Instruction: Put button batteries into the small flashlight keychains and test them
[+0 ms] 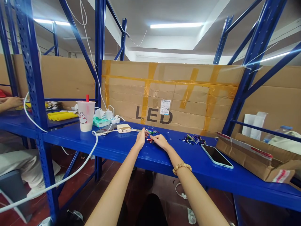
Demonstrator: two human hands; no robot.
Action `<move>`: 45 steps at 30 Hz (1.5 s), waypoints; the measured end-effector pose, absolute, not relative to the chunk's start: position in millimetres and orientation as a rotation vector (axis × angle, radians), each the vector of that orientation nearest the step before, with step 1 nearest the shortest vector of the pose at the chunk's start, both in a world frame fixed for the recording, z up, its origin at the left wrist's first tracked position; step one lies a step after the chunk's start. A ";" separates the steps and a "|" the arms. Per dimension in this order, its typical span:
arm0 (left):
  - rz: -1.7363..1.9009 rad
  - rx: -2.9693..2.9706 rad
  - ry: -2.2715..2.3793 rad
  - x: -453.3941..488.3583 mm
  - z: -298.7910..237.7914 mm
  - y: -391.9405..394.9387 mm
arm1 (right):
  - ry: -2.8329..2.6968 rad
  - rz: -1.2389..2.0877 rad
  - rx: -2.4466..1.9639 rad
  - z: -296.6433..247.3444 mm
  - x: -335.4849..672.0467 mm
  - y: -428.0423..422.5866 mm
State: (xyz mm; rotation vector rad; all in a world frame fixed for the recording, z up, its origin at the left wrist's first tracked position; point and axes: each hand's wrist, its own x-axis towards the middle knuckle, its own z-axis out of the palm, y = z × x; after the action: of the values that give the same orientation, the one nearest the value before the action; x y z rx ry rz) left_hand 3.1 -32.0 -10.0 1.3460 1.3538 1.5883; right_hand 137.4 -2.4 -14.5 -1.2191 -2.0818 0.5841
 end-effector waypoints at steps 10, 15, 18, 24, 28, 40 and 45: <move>1.588 1.426 1.419 2.6 -13.4 -37.2 | -2.163 0.622 -1.252 -8.7 139.3 -1.2; 1.618 1.498 1.590 3.2 -6.6 -50.1 | -2.294 0.745 -1.277 1.9 161.8 13.7; 1.564 1.624 1.620 6.3 -2.9 -56.9 | -2.334 0.469 -1.504 7.3 190.2 24.9; 1.019 2.414 1.433 23.7 4.5 -77.4 | -2.279 -0.081 -1.755 14.2 225.8 23.0; 0.761 2.655 1.225 27.7 5.7 -78.7 | -2.381 -0.257 -1.732 19.0 219.8 19.0; 0.853 2.731 1.608 2.1 4.1 26.3 | -2.191 -0.684 -2.059 14.2 246.3 43.9; 0.864 2.731 1.751 -6.0 7.0 34.6 | -2.295 -0.665 -1.832 11.8 237.2 35.5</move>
State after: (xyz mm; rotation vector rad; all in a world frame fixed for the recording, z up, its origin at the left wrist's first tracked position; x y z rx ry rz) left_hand -6.0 34.6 7.0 2.7313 1.7506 0.8639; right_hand 237.2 35.5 11.8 -1.8322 -2.2954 -0.6645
